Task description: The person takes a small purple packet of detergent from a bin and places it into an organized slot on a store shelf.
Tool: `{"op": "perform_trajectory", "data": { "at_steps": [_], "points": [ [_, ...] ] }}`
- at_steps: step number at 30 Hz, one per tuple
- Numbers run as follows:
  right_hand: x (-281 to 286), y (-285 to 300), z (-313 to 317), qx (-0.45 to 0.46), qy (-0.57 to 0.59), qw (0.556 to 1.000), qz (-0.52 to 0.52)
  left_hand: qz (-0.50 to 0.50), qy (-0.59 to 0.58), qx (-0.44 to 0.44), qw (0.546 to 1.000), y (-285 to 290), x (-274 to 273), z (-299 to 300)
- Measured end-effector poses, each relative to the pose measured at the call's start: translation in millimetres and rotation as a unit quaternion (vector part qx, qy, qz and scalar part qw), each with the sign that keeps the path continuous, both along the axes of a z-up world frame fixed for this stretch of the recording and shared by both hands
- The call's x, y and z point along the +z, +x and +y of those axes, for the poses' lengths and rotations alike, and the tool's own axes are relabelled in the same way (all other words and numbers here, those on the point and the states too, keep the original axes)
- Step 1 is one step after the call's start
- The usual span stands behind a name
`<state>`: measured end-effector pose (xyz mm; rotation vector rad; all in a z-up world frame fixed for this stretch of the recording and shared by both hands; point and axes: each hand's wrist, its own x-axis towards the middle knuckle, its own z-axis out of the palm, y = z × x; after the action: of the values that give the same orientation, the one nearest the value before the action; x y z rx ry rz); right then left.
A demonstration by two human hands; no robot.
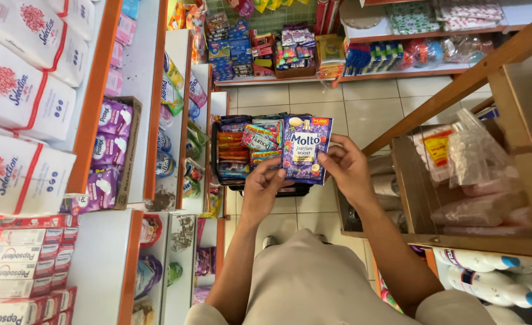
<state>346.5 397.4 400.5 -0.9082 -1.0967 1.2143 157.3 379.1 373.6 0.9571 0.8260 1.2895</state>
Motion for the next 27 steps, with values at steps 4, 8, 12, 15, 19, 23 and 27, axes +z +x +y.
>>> {"op": "perform_trajectory", "data": {
  "at_steps": [4, 8, 12, 15, 19, 23, 27],
  "points": [
    [3.9, -17.1, -3.7, -0.028, -0.005, 1.000, 0.000, 0.008, 0.004, 0.009, 1.000, -8.7, 5.1, -3.6],
    [-6.5, -32.7, -4.2, -0.070, -0.012, 0.997, 0.014, 0.053, 0.033, 0.025, 0.998, -20.5, 4.5, -2.5],
    [-0.5, -51.2, -9.9, -0.091, -0.009, 0.996, -0.009, 0.090, 0.046, 0.043, 0.994, -31.1, 12.6, -7.4],
    [-14.7, -55.5, -9.9, -0.098, -0.012, 0.995, -0.026, 0.101, 0.048, 0.056, 0.992, -44.2, 4.8, -5.3],
    [-14.6, -68.2, -13.7, -0.100, -0.018, 0.994, -0.029, 0.118, 0.051, 0.058, 0.990, -58.3, 8.6, -9.7],
    [-18.6, -78.6, -20.3, -0.115, -0.013, 0.992, -0.042, 0.172, 0.062, 0.045, 0.982, -71.5, 0.9, -14.6],
    [-5.0, -94.0, -28.7, -0.105, -0.029, 0.992, -0.067, 0.175, 0.083, 0.079, 0.978, -77.7, 0.7, -22.8]
  ]
}}
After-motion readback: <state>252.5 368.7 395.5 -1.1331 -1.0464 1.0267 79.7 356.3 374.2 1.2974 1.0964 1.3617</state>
